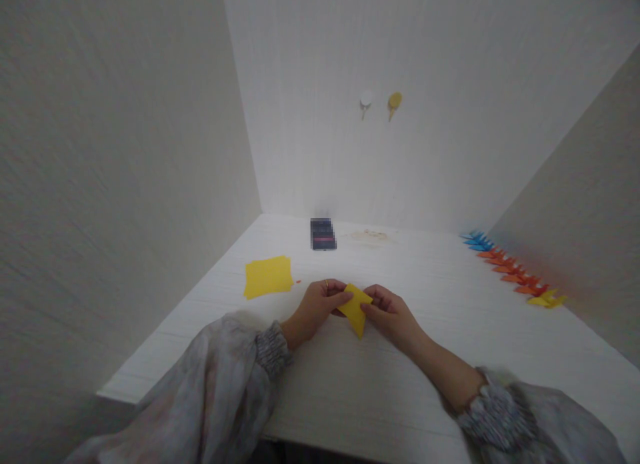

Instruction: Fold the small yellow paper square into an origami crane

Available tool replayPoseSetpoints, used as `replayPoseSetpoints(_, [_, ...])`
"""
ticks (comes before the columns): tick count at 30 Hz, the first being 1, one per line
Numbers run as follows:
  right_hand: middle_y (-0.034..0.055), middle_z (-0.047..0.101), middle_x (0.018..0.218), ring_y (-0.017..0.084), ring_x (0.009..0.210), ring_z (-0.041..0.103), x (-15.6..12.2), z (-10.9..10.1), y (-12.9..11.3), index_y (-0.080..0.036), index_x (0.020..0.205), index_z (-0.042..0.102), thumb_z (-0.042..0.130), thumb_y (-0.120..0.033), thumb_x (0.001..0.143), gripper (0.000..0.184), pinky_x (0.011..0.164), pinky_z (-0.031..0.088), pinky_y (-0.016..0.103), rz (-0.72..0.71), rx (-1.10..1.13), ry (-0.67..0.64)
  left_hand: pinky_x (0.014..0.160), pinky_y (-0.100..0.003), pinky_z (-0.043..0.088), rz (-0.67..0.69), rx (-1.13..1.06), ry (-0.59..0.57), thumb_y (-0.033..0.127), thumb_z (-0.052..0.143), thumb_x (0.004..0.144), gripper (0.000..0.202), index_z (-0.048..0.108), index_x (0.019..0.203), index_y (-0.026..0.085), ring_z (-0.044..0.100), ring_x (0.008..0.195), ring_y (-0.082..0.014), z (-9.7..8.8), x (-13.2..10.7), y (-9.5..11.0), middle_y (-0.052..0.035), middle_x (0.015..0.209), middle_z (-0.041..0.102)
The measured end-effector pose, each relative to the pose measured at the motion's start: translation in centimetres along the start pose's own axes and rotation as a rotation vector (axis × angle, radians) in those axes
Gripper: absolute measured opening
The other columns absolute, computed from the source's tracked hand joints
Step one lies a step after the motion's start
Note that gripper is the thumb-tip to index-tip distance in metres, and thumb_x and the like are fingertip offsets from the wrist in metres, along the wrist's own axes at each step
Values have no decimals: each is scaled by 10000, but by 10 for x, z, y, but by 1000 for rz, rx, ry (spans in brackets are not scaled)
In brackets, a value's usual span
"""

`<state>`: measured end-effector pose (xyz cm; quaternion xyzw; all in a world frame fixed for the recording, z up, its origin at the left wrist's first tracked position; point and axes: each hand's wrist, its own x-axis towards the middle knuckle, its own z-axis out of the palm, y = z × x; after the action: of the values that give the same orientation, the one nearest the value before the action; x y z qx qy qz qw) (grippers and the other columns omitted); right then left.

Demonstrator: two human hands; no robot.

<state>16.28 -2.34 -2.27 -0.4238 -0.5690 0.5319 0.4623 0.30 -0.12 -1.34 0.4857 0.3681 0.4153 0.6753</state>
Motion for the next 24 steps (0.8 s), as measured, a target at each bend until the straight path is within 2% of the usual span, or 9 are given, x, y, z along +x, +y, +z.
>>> replayPoseSetpoints(7, [-6,552,618,118,539,487,1,1,8,-202,784,559,557,-329,702,151,481,398,235,-111,-225,139,545,-224,485,5,-13,9,285,640,605,216,556,710,115,568,584,-101,2,0,-3,-22,663,599])
replayPoseSetpoints(10, [-3,563,627,126,551,497,0,-1,7,-208,808,586,548,-322,715,153,505,411,247,-139,-305,158,542,-231,488,-6,-10,2,309,602,642,221,565,735,113,569,580,-103,3,-1,-2,-26,672,596])
replayPoseSetpoints(19, [39,640,872,191,793,574,-3,1,-1,-224,891,628,524,-300,740,199,695,458,307,-161,-302,119,593,-248,487,27,-53,-41,320,573,675,237,575,796,116,583,618,-113,2,-1,-3,-29,706,602])
replayPoseSetpoints(24, [42,642,845,174,762,577,-3,1,-4,-200,921,622,489,-291,766,223,661,463,281,-166,-323,73,622,-251,476,41,-47,-40,311,586,665,243,569,792,105,581,639,-115,3,-1,-2,-33,706,603])
